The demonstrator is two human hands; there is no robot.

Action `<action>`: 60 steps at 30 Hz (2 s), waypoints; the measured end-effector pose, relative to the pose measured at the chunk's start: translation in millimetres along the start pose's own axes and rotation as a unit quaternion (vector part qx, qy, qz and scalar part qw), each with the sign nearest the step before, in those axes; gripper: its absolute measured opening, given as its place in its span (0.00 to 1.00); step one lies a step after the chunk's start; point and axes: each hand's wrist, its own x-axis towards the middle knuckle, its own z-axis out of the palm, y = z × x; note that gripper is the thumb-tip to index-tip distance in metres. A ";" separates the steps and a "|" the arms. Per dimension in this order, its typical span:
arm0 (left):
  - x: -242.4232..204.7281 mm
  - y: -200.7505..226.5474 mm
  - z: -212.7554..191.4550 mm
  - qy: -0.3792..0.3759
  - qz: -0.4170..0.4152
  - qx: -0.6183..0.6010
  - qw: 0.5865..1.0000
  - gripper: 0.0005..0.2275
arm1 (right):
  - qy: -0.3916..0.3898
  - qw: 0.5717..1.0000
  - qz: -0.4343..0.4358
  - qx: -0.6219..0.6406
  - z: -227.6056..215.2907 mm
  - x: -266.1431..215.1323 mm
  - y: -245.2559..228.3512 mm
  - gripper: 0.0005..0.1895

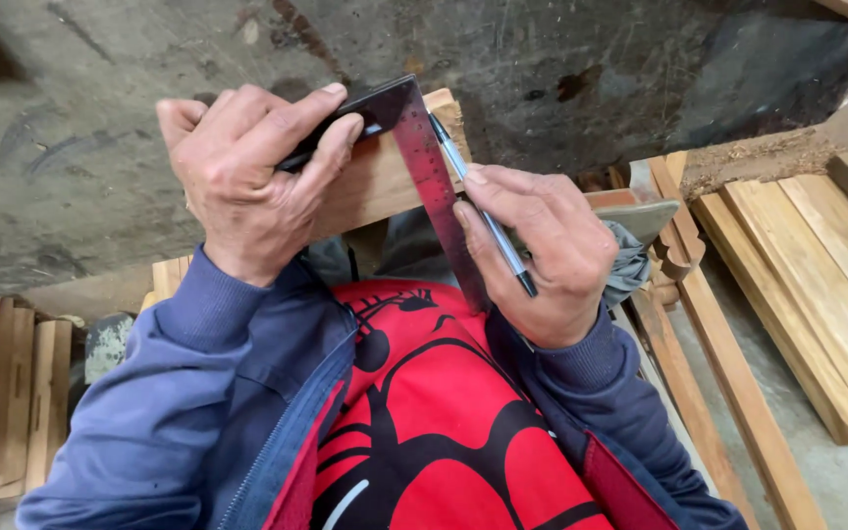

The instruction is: The person uses a metal ruler and a black marker to measure and mark lines on small wooden blocks. They repeatedly position the ruler on the wood, draw straight lines, and then move the blocks to a pile on the floor.

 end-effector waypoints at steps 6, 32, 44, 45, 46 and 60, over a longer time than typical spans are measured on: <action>0.4 -1.7 0.5 0.000 0.001 -0.009 1.000 0.04 | 0.130 0.991 0.036 0.018 14.4 -5.0 -1.2 0.02; 0.2 -1.0 0.8 0.023 0.008 0.027 0.999 0.02 | 0.007 1.000 0.006 -0.030 -7.4 -29.6 -3.3 0.04; -2.0 0.1 0.6 0.017 0.009 0.018 1.000 0.04 | 0.006 0.991 0.131 0.010 20.6 -15.5 20.8 0.17; -1.5 -0.3 0.0 0.006 0.008 0.031 0.999 0.04 | 0.042 0.992 0.119 0.017 27.7 -11.5 23.7 0.11; -0.7 -1.0 -0.6 -0.006 0.006 0.044 0.999 0.04 | 0.077 0.991 0.108 0.025 34.9 -7.0 26.6 0.06; -6.6 31.2 -22.4 0.022 0.052 -0.110 0.992 0.05 | 0.197 0.961 0.191 0.019 12.6 -28.1 -12.2 0.06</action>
